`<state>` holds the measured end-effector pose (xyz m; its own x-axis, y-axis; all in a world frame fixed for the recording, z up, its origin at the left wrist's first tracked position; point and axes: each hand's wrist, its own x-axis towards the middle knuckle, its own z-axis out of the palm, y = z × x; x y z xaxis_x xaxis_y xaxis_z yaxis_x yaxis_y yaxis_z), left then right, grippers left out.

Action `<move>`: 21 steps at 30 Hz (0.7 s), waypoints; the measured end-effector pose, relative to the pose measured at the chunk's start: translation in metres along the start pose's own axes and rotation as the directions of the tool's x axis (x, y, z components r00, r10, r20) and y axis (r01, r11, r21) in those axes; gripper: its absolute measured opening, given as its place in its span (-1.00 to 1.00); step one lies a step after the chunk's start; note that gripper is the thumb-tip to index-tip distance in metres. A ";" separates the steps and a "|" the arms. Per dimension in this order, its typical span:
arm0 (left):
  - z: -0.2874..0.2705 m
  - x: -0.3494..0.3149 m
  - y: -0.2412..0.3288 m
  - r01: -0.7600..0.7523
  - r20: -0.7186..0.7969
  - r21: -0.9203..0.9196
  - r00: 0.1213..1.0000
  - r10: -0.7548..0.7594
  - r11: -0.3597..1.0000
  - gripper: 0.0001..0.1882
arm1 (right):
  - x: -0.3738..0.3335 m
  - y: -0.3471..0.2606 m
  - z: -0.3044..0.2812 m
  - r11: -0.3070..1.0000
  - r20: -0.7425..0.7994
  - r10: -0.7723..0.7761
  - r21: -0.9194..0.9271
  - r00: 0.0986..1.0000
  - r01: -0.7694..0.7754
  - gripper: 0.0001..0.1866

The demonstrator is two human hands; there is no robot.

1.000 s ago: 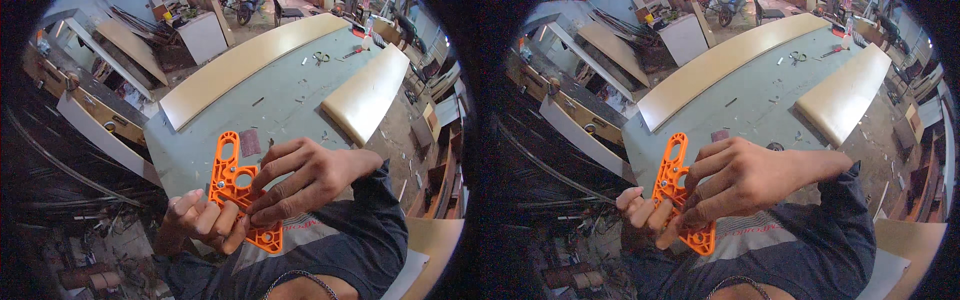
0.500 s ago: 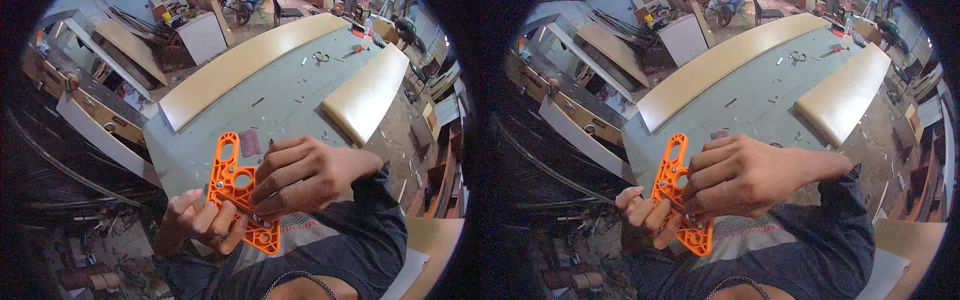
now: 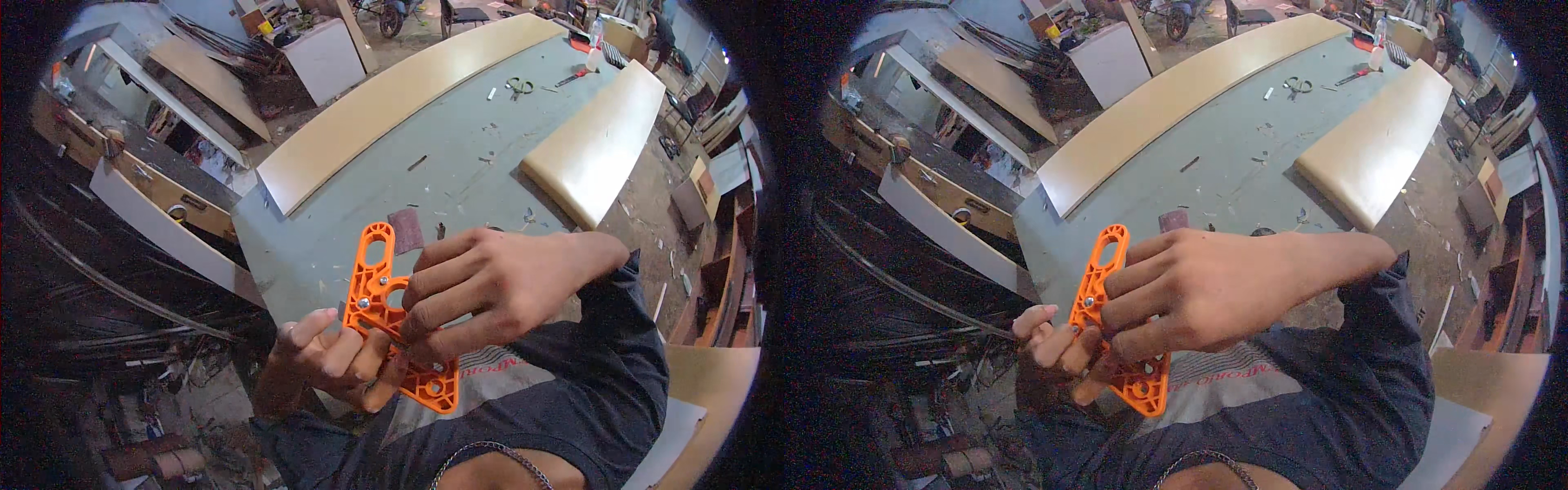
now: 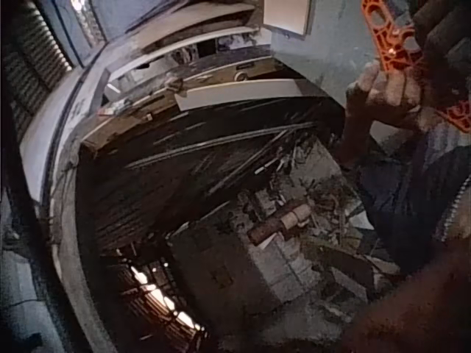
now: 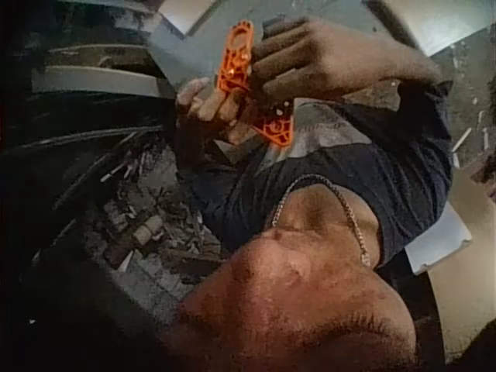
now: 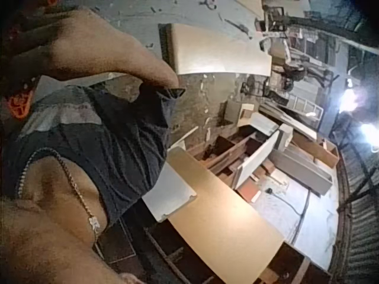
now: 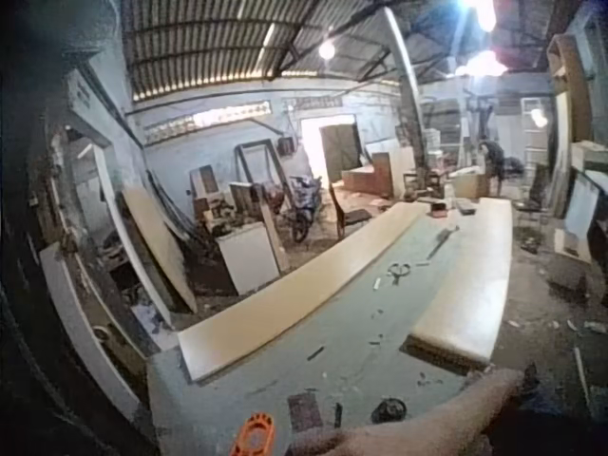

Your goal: The person trims excess sandpaper from a round sanding pad using a blade, then inserts and fits a cutter blade into an orange trimming tool by hand.

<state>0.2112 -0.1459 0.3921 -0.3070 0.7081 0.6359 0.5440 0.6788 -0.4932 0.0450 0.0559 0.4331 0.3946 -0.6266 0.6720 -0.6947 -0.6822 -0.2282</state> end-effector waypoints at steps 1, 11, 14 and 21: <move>-0.001 0.000 0.000 0.000 0.001 0.000 1.000 0.000 1.000 -0.69 | 0.000 -0.002 -0.002 1.000 0.018 -0.003 -0.019 1.000 0.003 -0.78; 0.001 -0.008 0.003 0.032 0.025 -0.069 0.999 -0.030 0.997 -0.66 | -0.002 0.001 0.000 0.999 -0.014 -0.040 -0.005 0.999 0.040 -0.78; 0.003 -0.011 0.004 0.050 0.036 -0.090 0.998 -0.047 0.995 -0.66 | -0.002 0.001 -0.002 0.999 0.041 -0.033 0.018 0.999 0.032 -0.76; -0.006 -0.007 0.003 0.073 0.105 -0.100 0.993 -0.062 0.992 -0.66 | -0.001 0.007 0.005 0.996 -0.032 -0.075 0.046 0.997 0.076 -0.72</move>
<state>0.2193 -0.1498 0.3898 -0.4206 0.6812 0.5991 0.5956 0.7055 -0.3840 0.0431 0.0500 0.4277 0.4260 -0.5618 0.7092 -0.6341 -0.7445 -0.2088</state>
